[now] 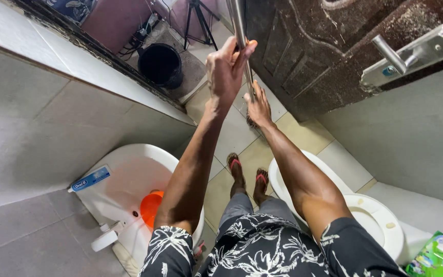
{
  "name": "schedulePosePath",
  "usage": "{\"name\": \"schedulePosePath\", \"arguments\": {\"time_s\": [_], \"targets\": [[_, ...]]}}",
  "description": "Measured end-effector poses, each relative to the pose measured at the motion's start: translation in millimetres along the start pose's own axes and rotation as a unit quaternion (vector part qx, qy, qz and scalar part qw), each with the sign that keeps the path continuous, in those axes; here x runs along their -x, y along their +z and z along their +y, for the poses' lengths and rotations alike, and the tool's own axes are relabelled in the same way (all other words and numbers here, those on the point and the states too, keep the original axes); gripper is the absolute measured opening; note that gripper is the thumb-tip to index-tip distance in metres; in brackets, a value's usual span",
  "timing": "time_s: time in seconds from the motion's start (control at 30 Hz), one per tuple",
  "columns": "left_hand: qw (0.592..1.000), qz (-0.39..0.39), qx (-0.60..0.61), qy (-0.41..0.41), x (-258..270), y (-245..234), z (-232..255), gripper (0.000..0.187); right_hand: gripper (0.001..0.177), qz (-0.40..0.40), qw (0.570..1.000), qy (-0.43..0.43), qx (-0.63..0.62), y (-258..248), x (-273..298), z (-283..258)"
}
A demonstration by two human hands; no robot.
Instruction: The person mops the bathroom floor using a mop, pours water from an orange scoop onto the tiled surface, and wrings out the mop head by hand.
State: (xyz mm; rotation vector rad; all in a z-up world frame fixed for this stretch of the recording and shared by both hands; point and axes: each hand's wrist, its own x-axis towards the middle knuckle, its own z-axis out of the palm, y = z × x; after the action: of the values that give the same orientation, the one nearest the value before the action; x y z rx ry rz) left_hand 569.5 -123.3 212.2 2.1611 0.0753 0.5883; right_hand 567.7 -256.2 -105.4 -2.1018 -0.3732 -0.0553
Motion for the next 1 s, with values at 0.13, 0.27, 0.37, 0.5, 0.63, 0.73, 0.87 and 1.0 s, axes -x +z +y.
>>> {"name": "schedulePosePath", "arguments": {"time_s": [0.13,0.27,0.37,0.5,0.63,0.73,0.87,1.0], "targets": [[1.0,-0.007,0.017,-0.025,-12,-13,21,0.039,0.022,-0.036,0.999,-0.022,-0.01,-32,-5,-41],[0.996,-0.011,0.078,0.046,-8,-45,13,0.035,0.022,-0.126,0.989,-0.073,0.035,-67,-16,-91],[0.974,0.0,0.081,0.211,18,-45,-40,0.037,0.023,-0.077,0.992,-0.099,0.026,-88,-25,-128],[0.992,-0.1,0.035,-0.074,133,36,-169,0.047,0.028,-0.049,0.983,-0.179,-0.009,-123,-45,-170],[0.978,-0.152,0.09,-0.111,227,102,-239,0.078,0.034,-0.055,0.973,-0.222,0.036,-137,-49,-221],[0.958,-0.129,0.129,-0.22,243,124,-241,0.072,0.039,-0.056,0.959,-0.271,0.059,-140,-42,-261],[0.838,-0.035,0.413,-0.356,230,137,-242,0.048,0.048,-0.058,0.946,-0.306,0.093,-132,-26,-322],[0.766,0.091,0.488,-0.408,219,126,-234,0.031,0.038,-0.119,0.925,-0.361,-0.026,-138,-11,-357]]}}
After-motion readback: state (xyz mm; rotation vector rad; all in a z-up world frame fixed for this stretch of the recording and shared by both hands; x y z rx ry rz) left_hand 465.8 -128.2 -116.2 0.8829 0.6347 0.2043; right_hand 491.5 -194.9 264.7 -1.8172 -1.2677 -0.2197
